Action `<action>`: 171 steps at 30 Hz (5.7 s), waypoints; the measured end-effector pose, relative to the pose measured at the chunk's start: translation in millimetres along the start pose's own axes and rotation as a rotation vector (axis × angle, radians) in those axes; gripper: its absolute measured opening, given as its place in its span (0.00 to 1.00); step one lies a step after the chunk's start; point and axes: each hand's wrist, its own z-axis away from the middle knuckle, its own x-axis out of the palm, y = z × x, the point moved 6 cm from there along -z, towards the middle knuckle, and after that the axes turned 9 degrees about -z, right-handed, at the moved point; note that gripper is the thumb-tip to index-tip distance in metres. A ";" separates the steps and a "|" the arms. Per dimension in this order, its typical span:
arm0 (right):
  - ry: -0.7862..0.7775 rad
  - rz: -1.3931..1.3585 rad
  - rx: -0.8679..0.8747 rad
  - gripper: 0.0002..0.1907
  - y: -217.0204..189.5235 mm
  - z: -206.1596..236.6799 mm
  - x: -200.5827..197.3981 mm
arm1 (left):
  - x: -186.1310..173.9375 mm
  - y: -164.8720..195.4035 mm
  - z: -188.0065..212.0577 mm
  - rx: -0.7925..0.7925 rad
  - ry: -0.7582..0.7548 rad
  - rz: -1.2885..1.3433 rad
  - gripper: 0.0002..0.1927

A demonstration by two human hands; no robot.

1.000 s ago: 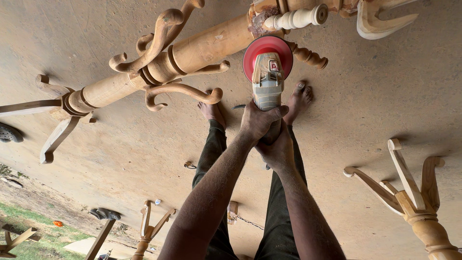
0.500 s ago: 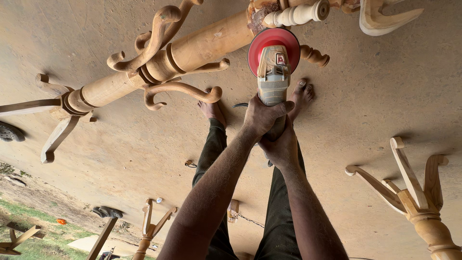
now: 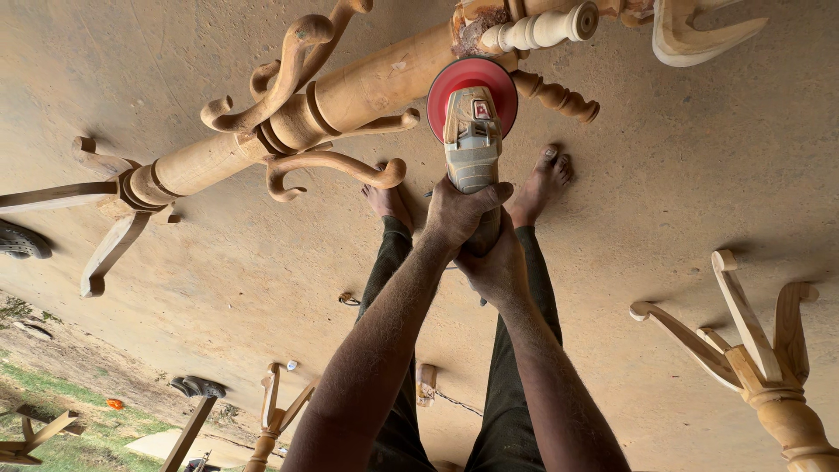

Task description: The person uses a handheld electric sander to smooth the surface of a wooden coat rack. They move the sander along the legs and central pole, adjusting their position to reach different areas of the furniture.

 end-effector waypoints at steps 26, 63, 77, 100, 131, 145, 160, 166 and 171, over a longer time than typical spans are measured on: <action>-0.016 0.011 -0.079 0.48 -21.6 -9.2 21.6 | -25.2 7.1 0.1 0.045 -0.044 0.145 0.36; -0.066 -0.075 -0.252 0.50 -42.6 -38.7 48.8 | -67.1 25.9 -20.1 0.046 0.071 0.006 0.35; -0.086 -0.143 -0.197 0.48 -47.8 -58.3 47.1 | -69.4 48.6 -32.5 0.043 0.105 -0.057 0.37; -0.083 -0.207 -0.216 0.44 -33.9 -38.0 41.8 | -55.2 28.3 -22.4 0.032 0.130 -0.102 0.34; -0.046 -0.155 -0.080 0.48 -72.0 -60.8 48.0 | -81.2 75.0 -31.9 0.034 0.106 -0.039 0.30; -0.032 -0.147 -0.083 0.48 -65.7 -54.8 46.2 | -77.6 68.1 -28.9 -0.054 0.107 -0.108 0.31; -0.112 -0.290 -0.139 0.44 -45.9 -38.9 43.8 | -61.5 51.1 -15.3 -0.031 0.163 -0.217 0.33; -0.113 -0.307 -0.099 0.41 -35.4 -33.8 44.7 | -56.2 42.2 -11.6 -0.004 0.166 -0.250 0.34; -0.124 -0.347 -0.105 0.40 -24.7 -28.1 44.5 | -50.1 34.4 -10.0 0.077 0.167 -0.242 0.33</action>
